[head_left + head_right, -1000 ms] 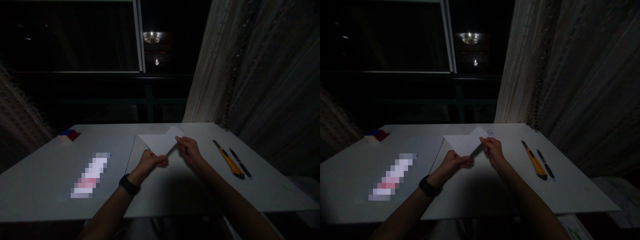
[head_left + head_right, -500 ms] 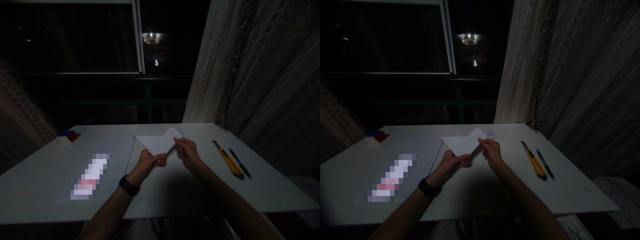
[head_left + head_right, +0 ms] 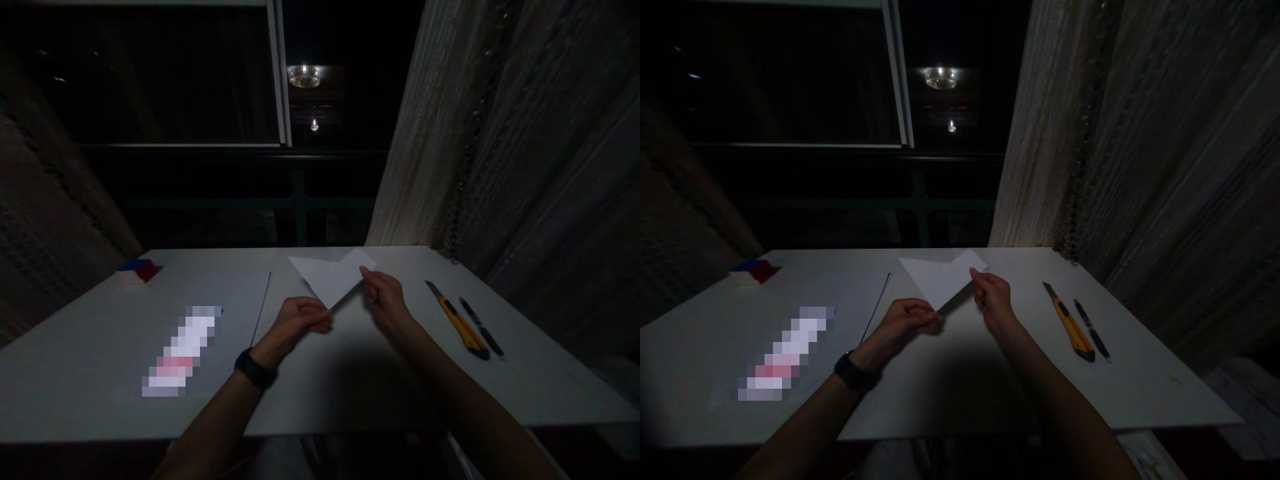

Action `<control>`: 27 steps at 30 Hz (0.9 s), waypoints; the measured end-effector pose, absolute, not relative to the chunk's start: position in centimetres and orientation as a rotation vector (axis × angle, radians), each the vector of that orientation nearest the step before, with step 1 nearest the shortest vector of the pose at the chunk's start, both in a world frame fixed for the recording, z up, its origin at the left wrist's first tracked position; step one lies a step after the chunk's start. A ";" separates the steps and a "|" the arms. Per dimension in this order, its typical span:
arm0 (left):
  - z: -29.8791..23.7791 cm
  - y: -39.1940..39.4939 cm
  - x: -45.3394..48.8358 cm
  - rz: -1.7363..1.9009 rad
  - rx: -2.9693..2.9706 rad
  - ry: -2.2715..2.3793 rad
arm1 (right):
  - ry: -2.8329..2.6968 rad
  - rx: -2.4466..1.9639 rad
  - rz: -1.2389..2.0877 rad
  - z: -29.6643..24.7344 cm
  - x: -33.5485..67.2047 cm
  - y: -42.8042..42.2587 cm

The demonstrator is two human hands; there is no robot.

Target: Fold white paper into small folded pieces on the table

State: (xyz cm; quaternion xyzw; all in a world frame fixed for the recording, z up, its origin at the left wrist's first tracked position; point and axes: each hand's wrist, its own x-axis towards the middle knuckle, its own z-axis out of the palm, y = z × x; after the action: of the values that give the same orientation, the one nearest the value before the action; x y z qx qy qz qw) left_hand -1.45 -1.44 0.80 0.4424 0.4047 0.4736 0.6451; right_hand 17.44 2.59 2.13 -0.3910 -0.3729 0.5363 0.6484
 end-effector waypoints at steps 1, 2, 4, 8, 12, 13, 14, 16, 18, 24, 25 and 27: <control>0.9 -1.5 -1.6 1.053 1.014 0.894 | -0.839 -0.887 1.221 2.2 17.5 2.6; 0.9 -1.6 -1.6 1.016 1.027 0.864 | -0.836 -0.885 1.222 2.2 17.5 2.6; 1.1 -1.7 -1.7 0.934 1.062 0.818 | -0.844 -0.881 1.223 2.2 17.4 2.5; 1.1 -1.7 -1.3 0.905 1.094 0.888 | -0.908 -0.888 1.221 1.9 16.6 2.1; 0.9 -1.5 -1.2 0.940 1.065 0.957 | -0.929 -0.904 1.230 1.7 16.3 2.0; 0.9 -1.5 -1.2 0.939 1.057 0.946 | -0.923 -0.911 1.233 1.7 16.4 2.0; 0.9 -1.4 -1.3 0.931 1.050 0.933 | -0.917 -0.916 1.236 1.8 16.4 2.0; 0.9 -1.5 -1.4 0.908 1.046 0.922 | -0.913 -0.923 1.236 2.0 16.6 2.0; 0.9 -1.5 -1.5 0.892 1.050 0.921 | -0.912 -0.923 1.243 2.1 16.7 2.1; 1.0 -1.5 -1.4 0.923 1.087 0.929 | -0.898 -0.897 1.274 1.9 16.7 2.2; 1.0 -1.5 -1.4 0.932 1.098 0.956 | -0.895 -0.894 1.281 1.8 16.7 2.2; 1.0 -1.4 -1.2 0.958 1.117 1.018 | -0.909 -0.888 1.286 1.8 16.6 2.2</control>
State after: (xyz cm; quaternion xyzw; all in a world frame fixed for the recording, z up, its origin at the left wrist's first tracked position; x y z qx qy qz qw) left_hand -1.22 -1.38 1.02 0.4871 0.4437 0.4175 0.6258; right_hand 16.62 2.20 1.76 -0.3859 -0.3949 0.5590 0.6186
